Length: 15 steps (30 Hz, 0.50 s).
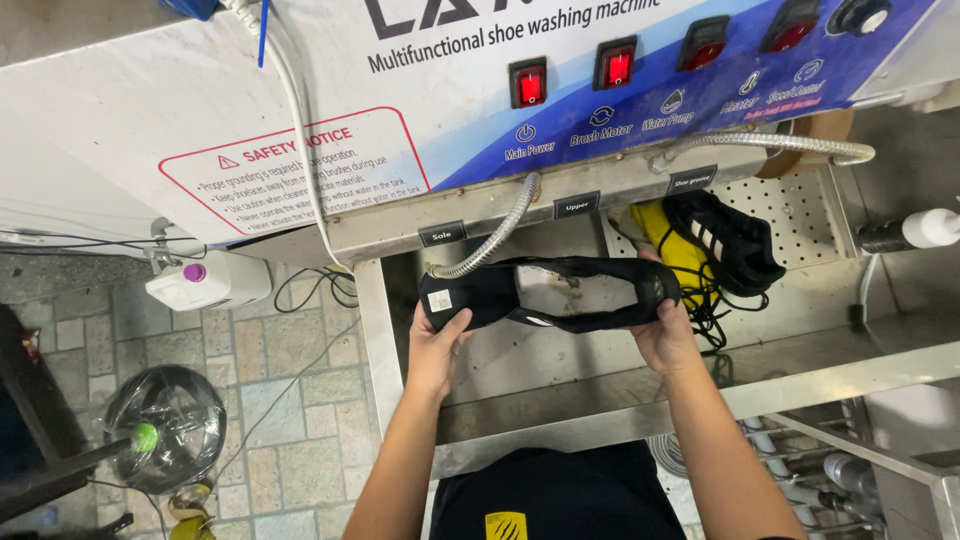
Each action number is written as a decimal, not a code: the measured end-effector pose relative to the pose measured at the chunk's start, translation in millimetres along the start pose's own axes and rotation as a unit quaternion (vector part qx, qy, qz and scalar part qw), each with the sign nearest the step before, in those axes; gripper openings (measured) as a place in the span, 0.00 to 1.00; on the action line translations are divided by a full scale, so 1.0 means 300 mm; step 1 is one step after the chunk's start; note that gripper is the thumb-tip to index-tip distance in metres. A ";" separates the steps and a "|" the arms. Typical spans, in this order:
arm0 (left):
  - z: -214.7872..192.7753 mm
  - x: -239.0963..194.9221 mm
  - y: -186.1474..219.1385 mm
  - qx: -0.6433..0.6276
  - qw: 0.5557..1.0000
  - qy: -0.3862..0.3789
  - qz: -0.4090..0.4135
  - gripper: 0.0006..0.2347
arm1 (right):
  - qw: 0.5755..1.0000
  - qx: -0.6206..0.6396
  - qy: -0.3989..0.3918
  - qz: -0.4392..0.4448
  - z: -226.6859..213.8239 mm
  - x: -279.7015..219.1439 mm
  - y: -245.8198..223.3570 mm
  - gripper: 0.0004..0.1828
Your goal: The person cleans a black sneaker using a multifunctional shoe washing machine. They position the shoe under rotating brushes to clean the sole and upper, then use a handheld spray gun to apply cleaning solution to the shoe's surface.
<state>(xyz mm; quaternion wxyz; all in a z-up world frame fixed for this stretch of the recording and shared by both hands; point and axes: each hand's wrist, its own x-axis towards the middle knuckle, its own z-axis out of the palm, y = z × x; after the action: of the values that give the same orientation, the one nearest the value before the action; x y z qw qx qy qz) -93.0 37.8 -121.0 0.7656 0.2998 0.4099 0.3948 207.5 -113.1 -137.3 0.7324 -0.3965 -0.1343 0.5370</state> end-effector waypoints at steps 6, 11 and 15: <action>-0.031 0.080 -0.094 0.033 0.985 0.153 0.069 0.16 | 0.994 -0.102 -0.040 -0.025 0.068 -0.019 -0.043 0.59; 0.033 -0.012 -0.183 0.214 0.970 0.046 0.103 0.07 | 0.849 -0.492 -0.166 -0.100 0.274 -0.027 -0.099 0.52; 0.132 -0.102 -0.146 -0.050 0.995 0.001 -0.084 0.18 | 0.842 -0.530 -0.081 -0.053 0.404 -0.024 -0.037 0.53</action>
<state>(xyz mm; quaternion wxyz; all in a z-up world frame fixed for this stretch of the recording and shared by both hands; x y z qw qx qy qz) -53.9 -16.0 -124.2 0.8098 0.2255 0.4140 0.3494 136.8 -67.7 -48.8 0.4240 -0.6718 -0.4780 0.3747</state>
